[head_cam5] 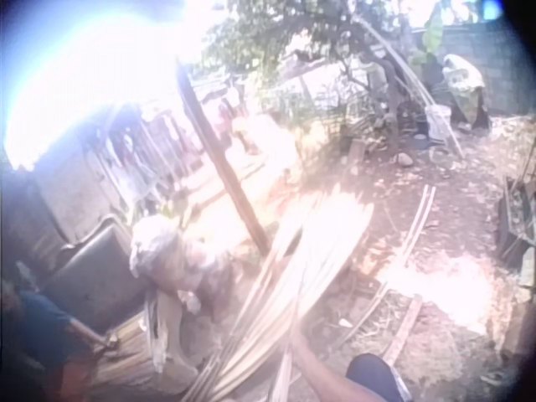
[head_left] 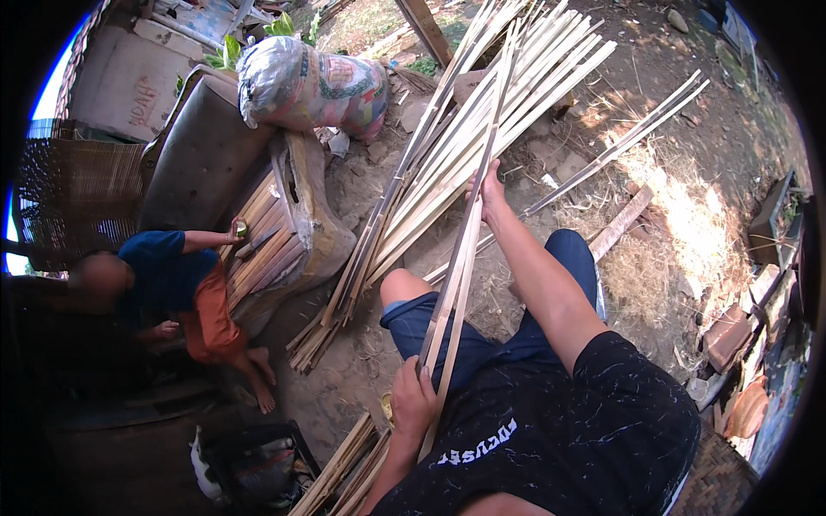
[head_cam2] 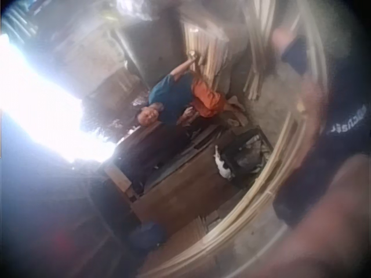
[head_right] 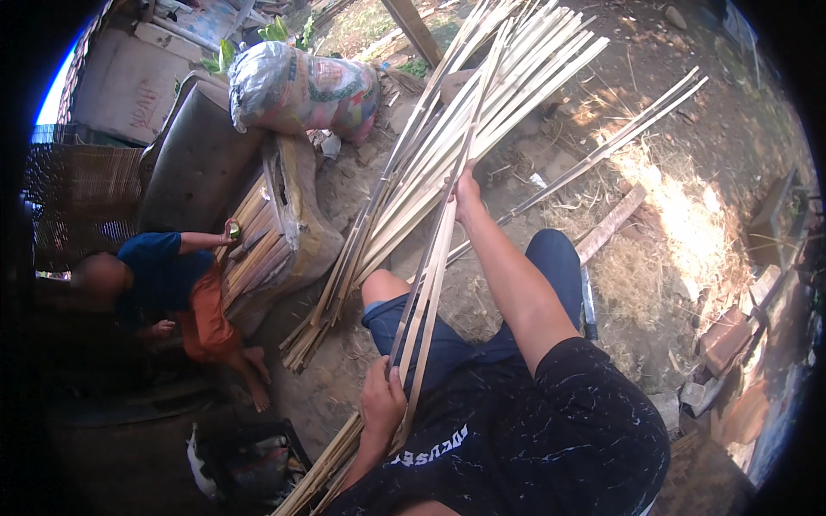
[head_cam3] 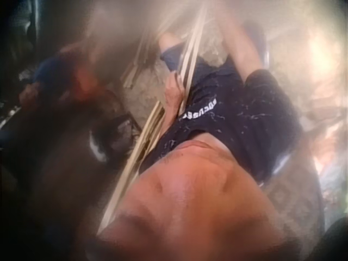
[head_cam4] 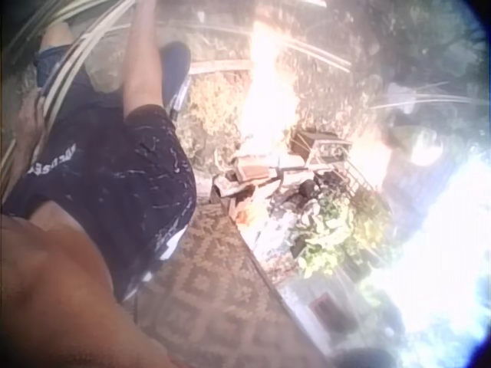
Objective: The person splits long bamboo poles into thin strips using a machete. They repeatedly strike the bamboo against a wooden block to separate the strips, then gather and stack the finished pieces.
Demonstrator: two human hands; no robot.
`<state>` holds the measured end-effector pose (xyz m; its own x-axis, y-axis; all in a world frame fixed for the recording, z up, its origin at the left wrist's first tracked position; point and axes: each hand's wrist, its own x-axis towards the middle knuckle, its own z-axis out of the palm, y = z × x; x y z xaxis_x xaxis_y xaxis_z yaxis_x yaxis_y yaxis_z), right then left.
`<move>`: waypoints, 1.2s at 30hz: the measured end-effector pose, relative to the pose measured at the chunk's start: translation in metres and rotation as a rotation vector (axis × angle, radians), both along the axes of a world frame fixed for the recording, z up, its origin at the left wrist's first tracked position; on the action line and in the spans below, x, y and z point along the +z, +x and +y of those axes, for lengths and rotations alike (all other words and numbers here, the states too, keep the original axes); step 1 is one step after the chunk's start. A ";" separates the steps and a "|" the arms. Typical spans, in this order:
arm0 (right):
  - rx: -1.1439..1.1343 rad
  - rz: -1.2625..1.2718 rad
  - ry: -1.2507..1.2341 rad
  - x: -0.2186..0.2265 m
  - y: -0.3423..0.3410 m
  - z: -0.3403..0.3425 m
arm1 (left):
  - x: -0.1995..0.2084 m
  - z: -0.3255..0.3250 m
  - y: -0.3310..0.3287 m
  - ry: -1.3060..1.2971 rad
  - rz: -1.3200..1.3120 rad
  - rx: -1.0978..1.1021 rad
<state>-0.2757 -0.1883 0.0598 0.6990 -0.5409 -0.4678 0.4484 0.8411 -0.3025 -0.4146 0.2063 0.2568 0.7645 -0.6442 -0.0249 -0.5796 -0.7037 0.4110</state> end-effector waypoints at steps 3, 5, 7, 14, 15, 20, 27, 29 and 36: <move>-0.028 -0.152 -0.014 -0.003 0.006 -0.002 | 0.002 -0.008 -0.004 0.035 -0.089 -0.078; -0.050 -0.247 0.051 -0.007 0.004 -0.006 | -0.010 -0.007 -0.006 0.081 -0.150 -0.113; -0.051 -0.216 0.052 0.006 0.008 0.004 | -0.032 0.011 0.004 0.063 -0.144 -0.073; -0.051 -0.164 0.175 0.003 0.009 0.003 | -0.025 0.008 0.017 -0.055 -0.018 -0.091; -0.056 -0.191 0.193 0.003 0.007 0.006 | -0.020 0.007 0.017 0.012 0.042 -0.040; 0.005 -0.393 0.265 0.016 -0.004 0.008 | -0.013 0.009 0.016 0.112 0.169 0.069; 0.121 -0.268 0.024 0.012 -0.020 -0.007 | -0.015 0.006 0.020 0.112 0.360 0.126; 0.056 -0.213 0.068 0.019 -0.013 0.002 | -0.034 0.022 0.019 0.064 0.444 0.186; 0.053 -0.237 0.103 0.069 -0.016 0.013 | -0.053 0.043 0.035 0.013 0.414 0.224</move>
